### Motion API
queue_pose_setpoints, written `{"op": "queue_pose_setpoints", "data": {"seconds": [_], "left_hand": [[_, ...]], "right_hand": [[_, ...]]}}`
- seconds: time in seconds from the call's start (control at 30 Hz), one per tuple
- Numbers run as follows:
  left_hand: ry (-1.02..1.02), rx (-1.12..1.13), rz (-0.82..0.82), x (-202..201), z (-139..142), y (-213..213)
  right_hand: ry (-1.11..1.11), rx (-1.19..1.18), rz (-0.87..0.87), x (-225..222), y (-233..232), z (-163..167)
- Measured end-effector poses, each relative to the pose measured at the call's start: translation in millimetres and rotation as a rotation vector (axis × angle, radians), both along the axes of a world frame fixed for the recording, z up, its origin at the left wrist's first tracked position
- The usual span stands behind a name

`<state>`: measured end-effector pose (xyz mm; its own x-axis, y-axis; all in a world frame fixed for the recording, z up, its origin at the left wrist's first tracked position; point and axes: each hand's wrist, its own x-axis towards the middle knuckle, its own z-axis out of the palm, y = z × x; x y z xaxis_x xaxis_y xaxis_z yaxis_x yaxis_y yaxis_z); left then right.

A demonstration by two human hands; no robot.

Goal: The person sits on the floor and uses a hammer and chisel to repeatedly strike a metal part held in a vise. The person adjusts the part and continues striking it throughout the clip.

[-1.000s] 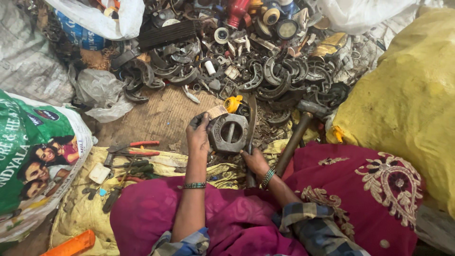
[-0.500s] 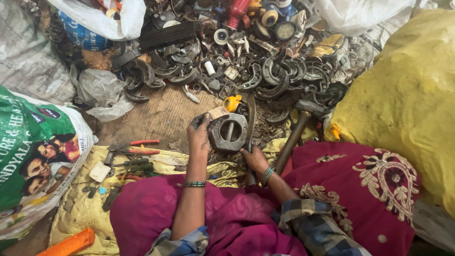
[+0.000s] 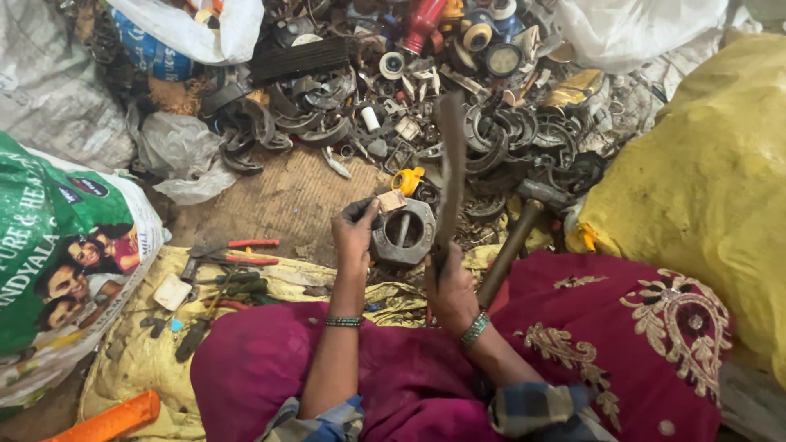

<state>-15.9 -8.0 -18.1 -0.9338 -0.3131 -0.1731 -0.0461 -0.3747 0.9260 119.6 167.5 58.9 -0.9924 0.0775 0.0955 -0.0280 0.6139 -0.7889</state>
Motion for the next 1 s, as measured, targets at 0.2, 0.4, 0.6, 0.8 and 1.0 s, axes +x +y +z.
{"op": "queue_pose_setpoints", "data": {"seconds": [0.2,0.4,0.6,0.8,1.0], "left_hand": [[-0.089,-0.086,0.003,0.3,3.2,-1.0],[-0.08,-0.037,0.031,-2.9,-4.0,3.6],[-0.046,-0.012,0.034,-4.6,-7.4,4.4],[-0.094,-0.166,0.05,-4.7,-0.6,-9.1],[-0.087,0.08,0.08,-6.0,-7.4,2.0]], "right_hand": [[-0.103,0.286,0.159,-13.7,10.5,-38.4],[0.228,-0.06,0.004,1.5,17.6,-8.8],[-0.113,0.194,0.028,-8.6,13.4,-57.2],[-0.188,0.172,0.02,-3.7,13.2,-26.3],[0.166,-0.013,-0.07,9.2,17.3,-7.6]]}}
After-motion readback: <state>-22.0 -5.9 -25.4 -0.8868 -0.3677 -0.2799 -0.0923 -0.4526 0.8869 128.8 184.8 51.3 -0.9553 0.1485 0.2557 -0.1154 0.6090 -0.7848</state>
